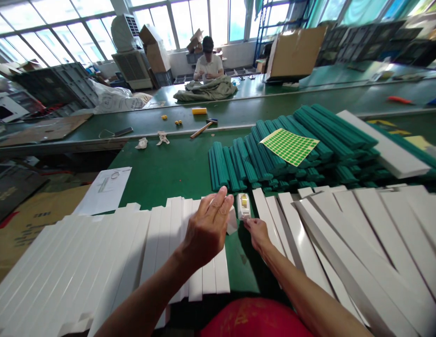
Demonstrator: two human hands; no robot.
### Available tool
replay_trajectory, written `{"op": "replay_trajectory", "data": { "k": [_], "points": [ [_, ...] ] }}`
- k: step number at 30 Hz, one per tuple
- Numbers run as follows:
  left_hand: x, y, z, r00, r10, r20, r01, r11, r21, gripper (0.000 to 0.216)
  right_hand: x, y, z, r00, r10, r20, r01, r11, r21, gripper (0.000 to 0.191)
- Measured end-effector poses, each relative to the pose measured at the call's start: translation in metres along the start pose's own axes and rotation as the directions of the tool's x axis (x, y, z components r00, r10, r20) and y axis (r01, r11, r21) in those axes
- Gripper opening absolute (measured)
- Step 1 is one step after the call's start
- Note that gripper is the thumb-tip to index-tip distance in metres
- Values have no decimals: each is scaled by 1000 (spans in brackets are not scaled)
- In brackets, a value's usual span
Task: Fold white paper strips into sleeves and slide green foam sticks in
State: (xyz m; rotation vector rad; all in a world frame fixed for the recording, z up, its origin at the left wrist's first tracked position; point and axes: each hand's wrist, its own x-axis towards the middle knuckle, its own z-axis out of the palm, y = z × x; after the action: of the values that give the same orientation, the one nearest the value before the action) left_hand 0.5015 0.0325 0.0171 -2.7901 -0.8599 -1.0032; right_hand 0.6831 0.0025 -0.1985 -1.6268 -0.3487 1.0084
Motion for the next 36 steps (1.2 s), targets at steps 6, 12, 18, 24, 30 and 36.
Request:
{"op": "replay_trajectory", "data": {
  "k": [6,12,18,24,30,36],
  "points": [
    [1,-2,3,1000,-11,22,12,1000,-23,44,0,2,4,974,224,33,-224,975,-5,17],
    [6,-7,5,998,-56,-9,55,990,-132,42,-11,-11,9,967,249,58,-246,968,-48,22],
    [11,-15,10,994,-73,-81,54,974,-219,46,-68,-98,-6,940,-51,339,-10,984,177,32],
    [20,-4,22,981,-105,-160,69,974,-215,64,-112,-186,2,791,-376,482,292,925,243,19],
    [18,1,23,975,-152,-159,114,967,-226,69,-116,-195,13,792,-428,436,409,901,141,22],
    [17,3,23,968,-193,-162,153,960,-233,70,-121,-205,19,840,-300,452,279,953,113,41]
  ]
}}
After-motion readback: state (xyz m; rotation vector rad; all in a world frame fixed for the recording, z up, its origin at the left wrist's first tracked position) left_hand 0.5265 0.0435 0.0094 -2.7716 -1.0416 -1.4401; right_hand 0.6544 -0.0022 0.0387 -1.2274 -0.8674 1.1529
